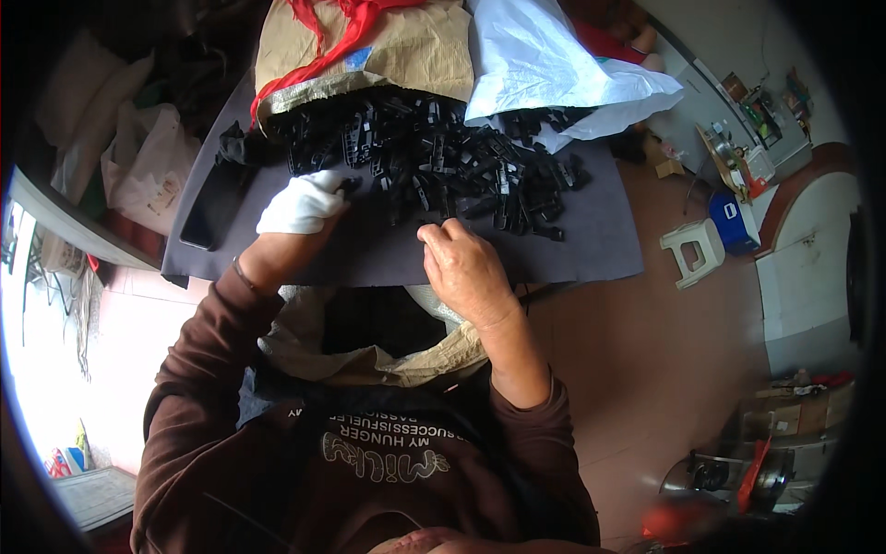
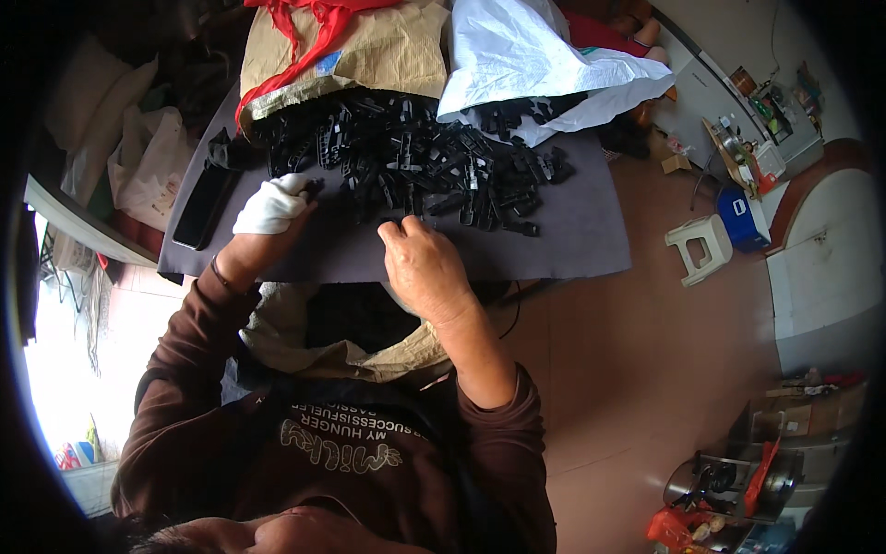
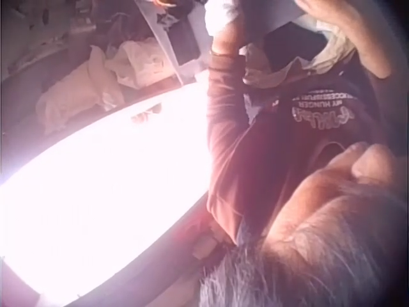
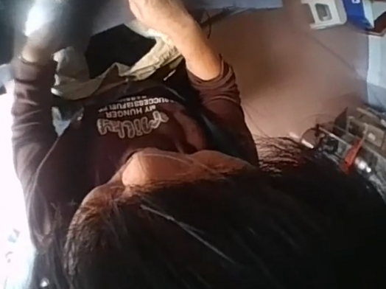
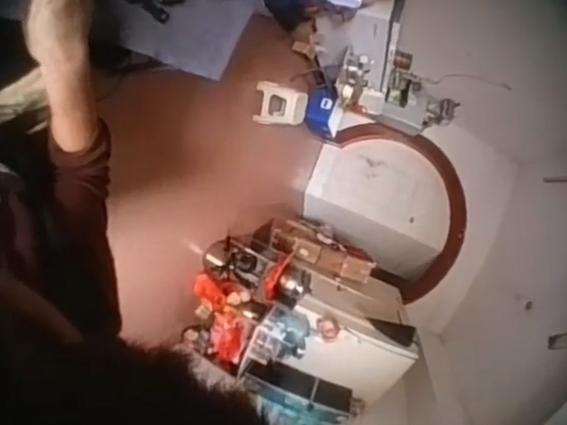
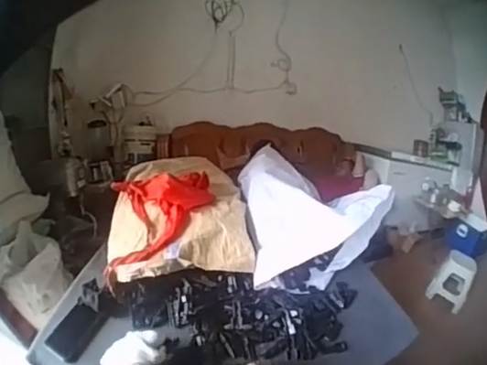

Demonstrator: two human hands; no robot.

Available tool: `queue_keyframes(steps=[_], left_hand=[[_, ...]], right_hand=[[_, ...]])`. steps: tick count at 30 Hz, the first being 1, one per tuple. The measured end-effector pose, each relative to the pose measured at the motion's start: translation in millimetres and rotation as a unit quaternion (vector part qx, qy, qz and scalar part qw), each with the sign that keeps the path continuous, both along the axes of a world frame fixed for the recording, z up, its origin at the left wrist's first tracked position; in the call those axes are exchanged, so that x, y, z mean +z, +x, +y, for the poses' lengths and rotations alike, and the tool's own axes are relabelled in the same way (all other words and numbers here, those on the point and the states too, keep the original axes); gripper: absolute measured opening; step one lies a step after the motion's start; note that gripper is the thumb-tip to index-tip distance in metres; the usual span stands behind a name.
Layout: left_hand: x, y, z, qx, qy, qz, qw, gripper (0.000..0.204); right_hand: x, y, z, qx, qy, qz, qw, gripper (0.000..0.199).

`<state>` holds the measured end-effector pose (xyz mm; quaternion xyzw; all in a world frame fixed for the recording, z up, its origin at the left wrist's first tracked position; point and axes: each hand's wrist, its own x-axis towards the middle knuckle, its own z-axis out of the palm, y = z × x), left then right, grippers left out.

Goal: Sorting small black plastic parts from a pile on a low table.

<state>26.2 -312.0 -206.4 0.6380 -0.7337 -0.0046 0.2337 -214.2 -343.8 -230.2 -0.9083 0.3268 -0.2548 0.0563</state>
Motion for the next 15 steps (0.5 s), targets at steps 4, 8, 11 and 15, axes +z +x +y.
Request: queue_keyframes(steps=[4,8,11,15], left_hand=[[-16.6,3.9,21.2,-0.035,-0.045,0.131,0.990,0.023],[-13.4,-19.2,40.1,-0.085,0.041,0.231,0.968,0.041],[-18.4,-28.9,50.4,-0.131,0.015,0.253,0.958,0.035],[-23.4,-30.8,59.7,-0.129,0.090,0.269,0.950,0.019]], right_hand=[[2.1,2.4,-0.1,0.022,0.010,-0.105,0.994,0.015],[18.0,1.8,9.2,0.136,0.147,-0.237,0.951,0.007],[20.0,4.1,13.2,0.151,0.172,-0.258,0.939,0.005],[23.3,5.0,19.1,0.166,0.230,-0.277,0.918,0.006]])
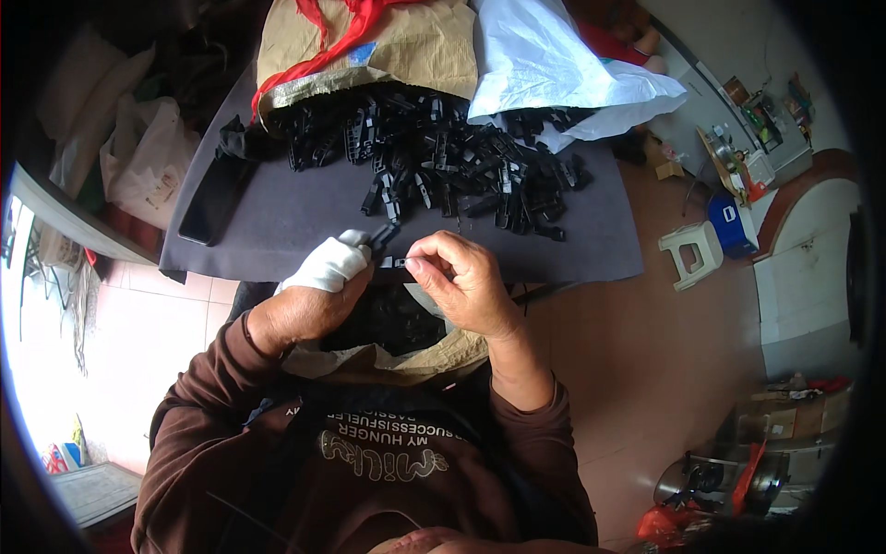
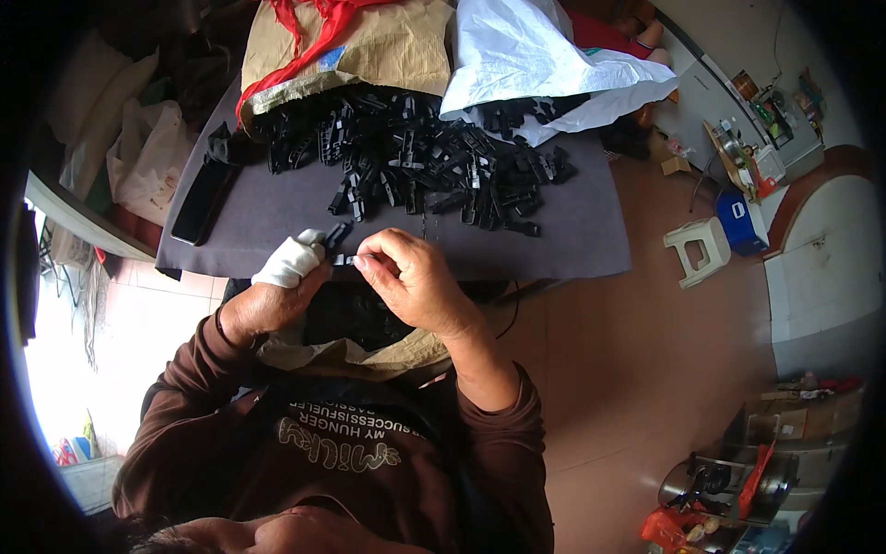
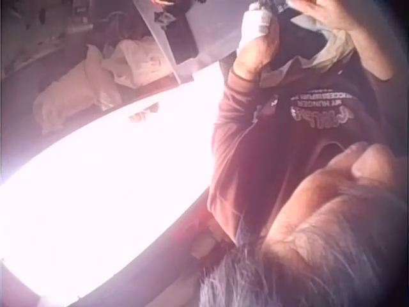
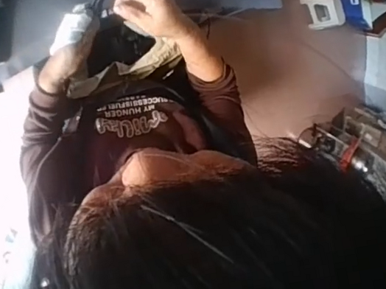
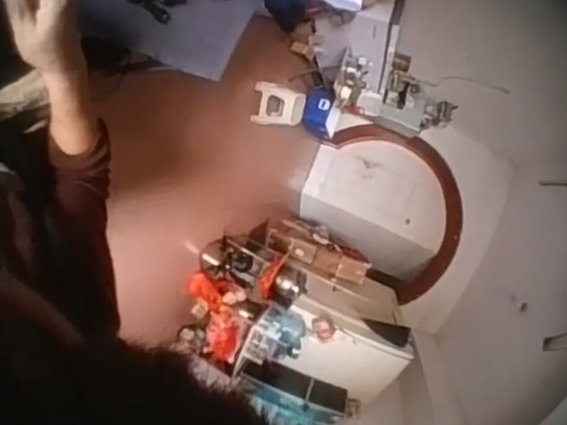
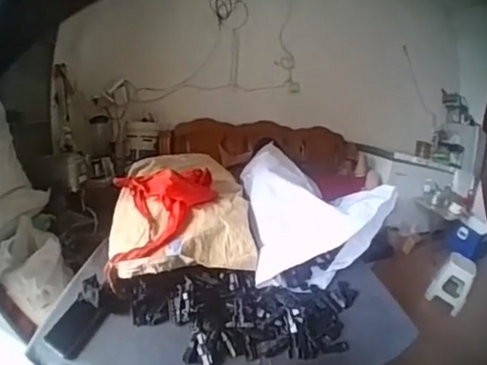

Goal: Sorting small black plastic parts from a pile on a low table.

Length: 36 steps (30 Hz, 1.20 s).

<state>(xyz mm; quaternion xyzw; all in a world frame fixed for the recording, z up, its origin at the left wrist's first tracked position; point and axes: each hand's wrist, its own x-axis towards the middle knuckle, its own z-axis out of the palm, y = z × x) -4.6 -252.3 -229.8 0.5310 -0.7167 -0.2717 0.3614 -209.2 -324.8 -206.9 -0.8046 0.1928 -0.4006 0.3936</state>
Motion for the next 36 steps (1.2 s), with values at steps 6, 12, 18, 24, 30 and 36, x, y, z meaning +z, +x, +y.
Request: queue_keyframes(steps=[6,12,18,24,30,36], left_hand=[[7.3,-15.7,-7.3,-0.006,-0.134,0.049,0.990,0.014],[12.7,-16.3,4.3,-0.042,-0.144,-0.058,0.987,0.012],[10.4,-20.2,9.5,0.018,-0.173,-0.136,0.975,0.015],[13.3,-33.6,12.0,-0.062,-0.160,-0.064,0.983,0.010],[-2.9,-39.3,12.1,-0.016,-0.097,-0.004,0.995,0.011],[13.3,-17.1,-0.2,0.007,-0.064,0.039,0.997,0.017]], right_hand=[[-6.0,0.4,-0.2,0.015,0.043,-0.014,0.999,0.007],[-9.8,3.1,6.1,0.041,0.125,-0.031,0.991,0.007],[-5.8,2.8,3.3,-0.066,-0.018,-0.050,0.996,0.013],[-17.2,10.3,11.9,-0.160,-0.190,0.060,0.967,0.020],[-35.3,13.8,-1.0,-0.130,-0.190,-0.002,0.973,0.022],[-9.3,-3.4,-14.3,0.041,-0.009,0.015,0.999,0.022]])
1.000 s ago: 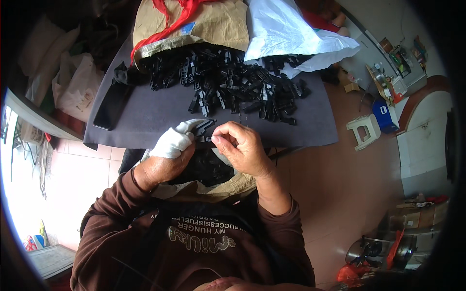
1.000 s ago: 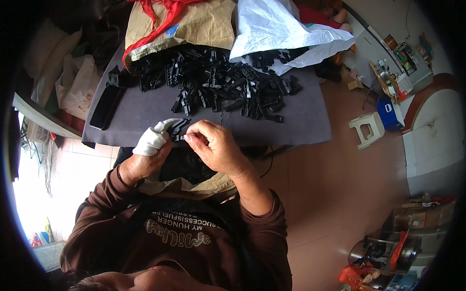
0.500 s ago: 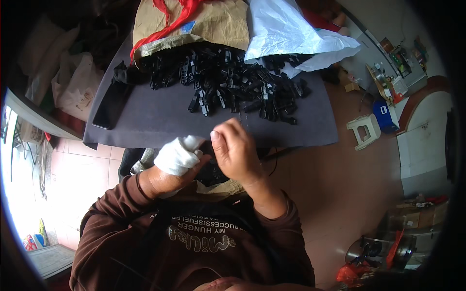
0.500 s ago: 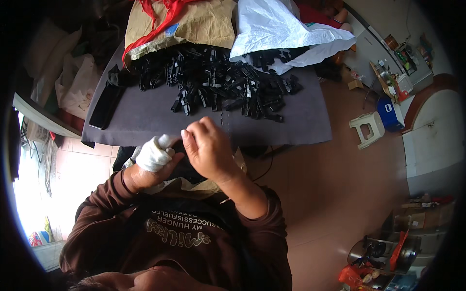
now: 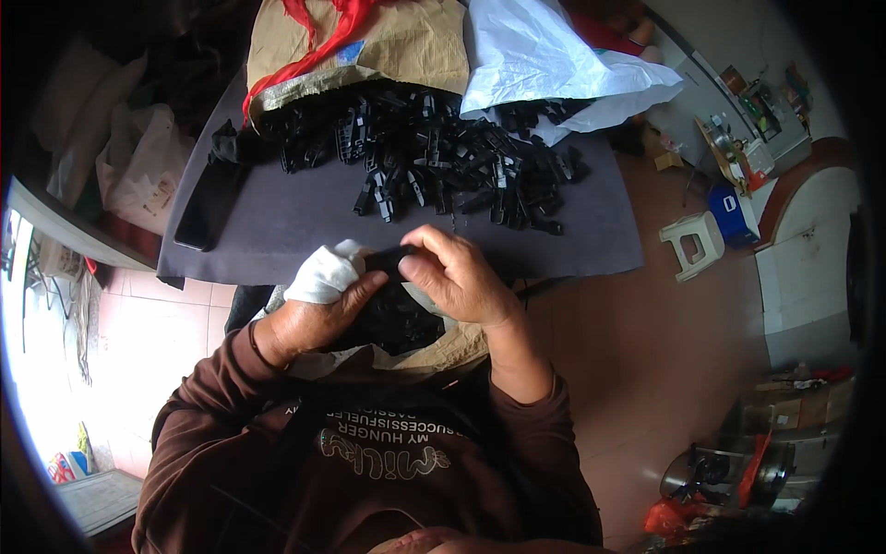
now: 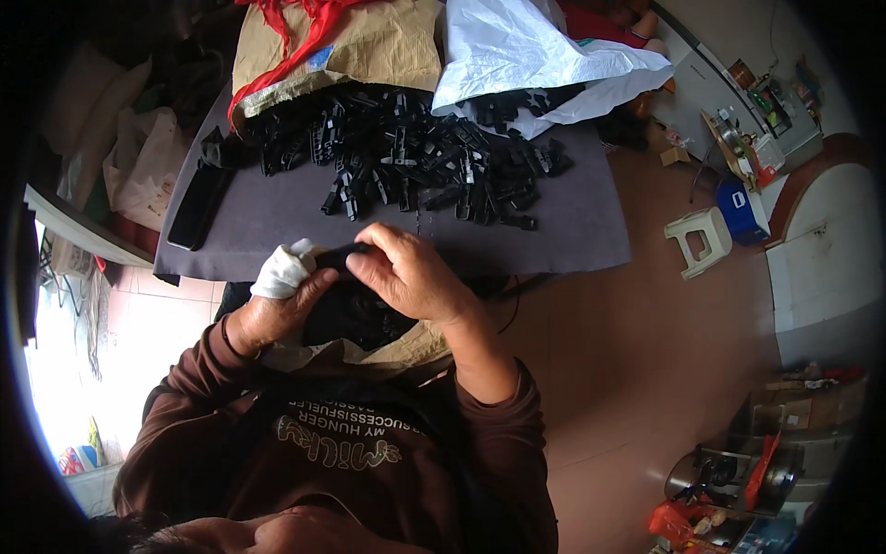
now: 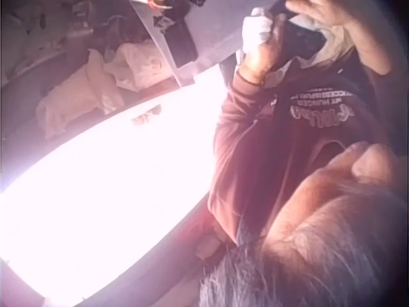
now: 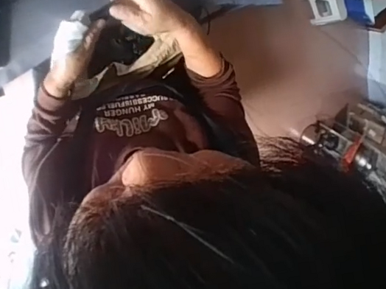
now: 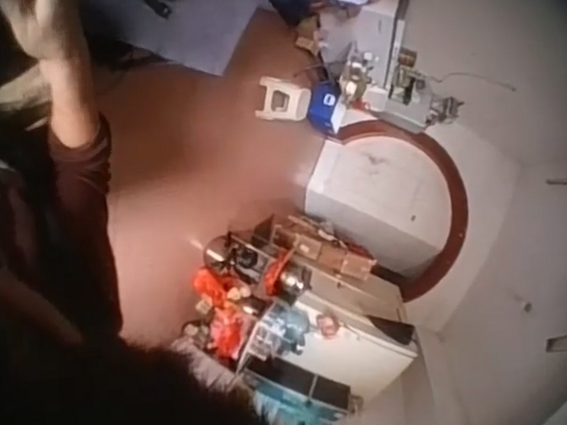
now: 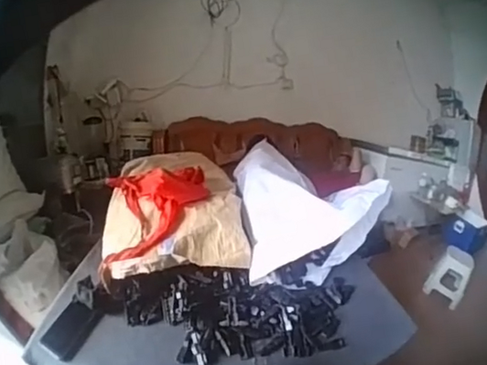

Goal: Sorting small black plastic parts from a pile on a low table.

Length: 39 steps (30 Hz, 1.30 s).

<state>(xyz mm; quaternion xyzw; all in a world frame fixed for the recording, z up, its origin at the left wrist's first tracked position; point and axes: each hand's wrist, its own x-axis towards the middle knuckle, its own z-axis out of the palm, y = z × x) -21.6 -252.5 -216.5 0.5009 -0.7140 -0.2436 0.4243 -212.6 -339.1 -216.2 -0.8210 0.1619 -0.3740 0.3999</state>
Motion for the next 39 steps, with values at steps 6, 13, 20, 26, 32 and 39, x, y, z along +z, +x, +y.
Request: queue_keyframes(steps=[6,13,20,26,32,39], left_hand=[[15.1,12.0,-2.7,-0.119,0.036,0.041,0.991,0.030],[6.9,36.8,-43.1,0.114,-0.125,-0.285,0.943,0.041],[1.8,8.8,-70.1,0.200,0.050,-0.343,0.917,0.015],[-26.5,56.3,-54.2,0.176,-0.109,-0.272,0.940,0.010],[-15.2,32.5,-24.9,0.175,-0.042,-0.066,0.981,0.022],[-1.2,13.8,-8.3,0.010,-0.054,-0.101,0.993,0.019]], right_hand=[[-2.8,-9.6,-6.4,0.070,0.036,0.073,0.994,0.023],[-0.8,1.8,-15.0,-0.217,-0.156,0.131,0.955,0.027],[-22.8,21.0,-35.2,-0.334,-0.241,0.209,0.887,0.026],[-21.3,11.5,-39.5,-0.306,-0.234,0.038,0.922,0.018],[-2.0,1.5,-17.8,-0.120,0.041,0.001,0.992,0.011],[13.8,11.3,2.1,-0.020,-0.060,-0.006,0.998,0.013]])
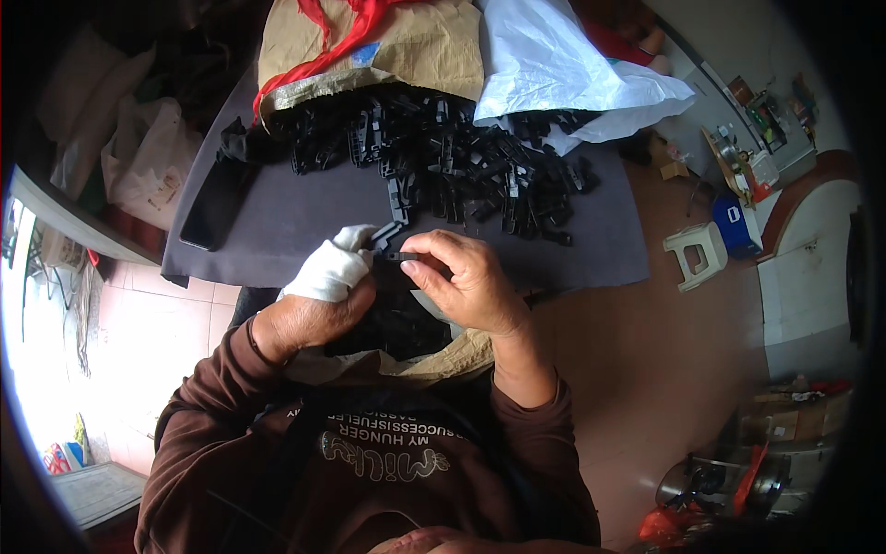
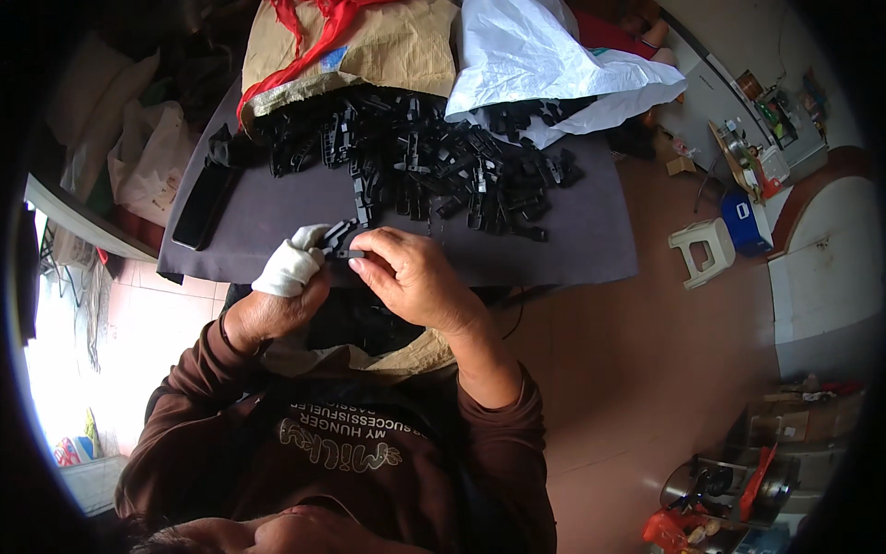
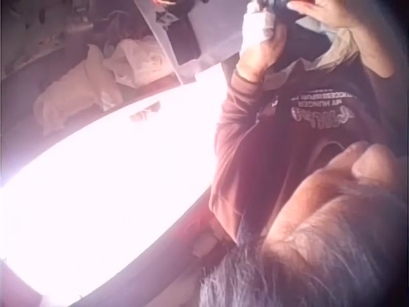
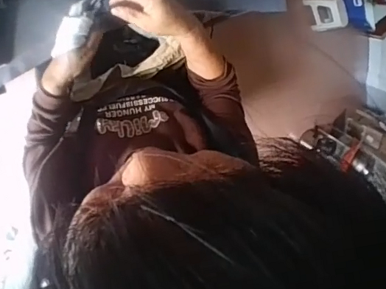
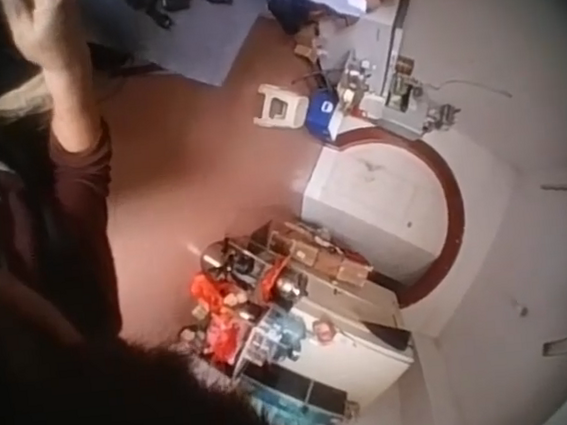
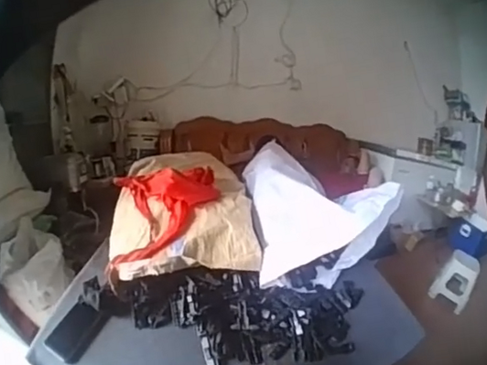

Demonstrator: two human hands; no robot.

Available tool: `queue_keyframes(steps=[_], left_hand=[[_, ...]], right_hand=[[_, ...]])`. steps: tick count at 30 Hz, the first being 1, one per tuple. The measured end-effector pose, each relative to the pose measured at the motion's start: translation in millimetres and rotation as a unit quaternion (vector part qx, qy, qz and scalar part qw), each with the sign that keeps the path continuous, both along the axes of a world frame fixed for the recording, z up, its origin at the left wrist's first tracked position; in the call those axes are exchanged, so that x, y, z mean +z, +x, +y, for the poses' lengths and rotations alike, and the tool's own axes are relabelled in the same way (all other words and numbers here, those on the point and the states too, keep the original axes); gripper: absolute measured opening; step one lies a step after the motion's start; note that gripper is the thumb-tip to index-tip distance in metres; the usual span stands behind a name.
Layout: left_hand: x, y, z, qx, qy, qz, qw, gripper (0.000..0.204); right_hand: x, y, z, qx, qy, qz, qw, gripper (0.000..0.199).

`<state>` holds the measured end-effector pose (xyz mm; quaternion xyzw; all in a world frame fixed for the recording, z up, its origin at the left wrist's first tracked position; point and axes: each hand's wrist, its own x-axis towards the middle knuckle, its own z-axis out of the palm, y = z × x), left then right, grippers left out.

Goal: Sorting small black plastic parts from a pile on a low table.

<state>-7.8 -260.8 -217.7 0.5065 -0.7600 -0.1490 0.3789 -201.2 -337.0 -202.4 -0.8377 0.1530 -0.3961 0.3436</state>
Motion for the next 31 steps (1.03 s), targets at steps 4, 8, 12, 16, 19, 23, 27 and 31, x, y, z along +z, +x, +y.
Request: queue_keyframes(steps=[4,8,12,16,19,23,27,31], left_hand=[[-5.3,-2.7,1.8,-0.045,-0.049,-0.002,0.998,0.020],[-5.6,-8.2,6.0,0.009,-0.076,-0.026,0.997,0.022],[-9.5,-14.4,8.9,-0.009,-0.034,-0.050,0.998,0.027],[0.7,-27.1,17.9,-0.063,0.040,0.031,0.997,0.023],[-9.7,-31.7,14.6,-0.078,0.012,0.054,0.995,0.018],[-13.7,-30.0,14.9,-0.035,0.022,0.088,0.995,0.017],[-12.1,-9.5,9.2,-0.048,0.073,0.169,0.982,0.021],[25.8,19.8,-10.6,-0.163,0.189,0.055,0.967,0.040]], right_hand=[[3.0,-0.8,2.2,0.003,-0.001,0.009,1.000,0.014],[2.4,-6.5,3.3,0.018,0.068,0.042,0.997,0.018],[0.3,6.3,7.1,-0.129,-0.158,-0.008,0.979,0.025],[-19.6,12.8,13.2,-0.152,-0.170,0.027,0.973,0.020],[-33.1,12.5,7.4,-0.149,-0.167,0.000,0.975,0.021],[-36.3,19.2,6.3,-0.126,-0.077,-0.006,0.989,0.028],[-21.6,7.7,-4.5,0.024,0.006,-0.048,0.999,0.031],[-2.2,-21.7,-15.2,0.089,0.148,0.247,0.954,0.047]])
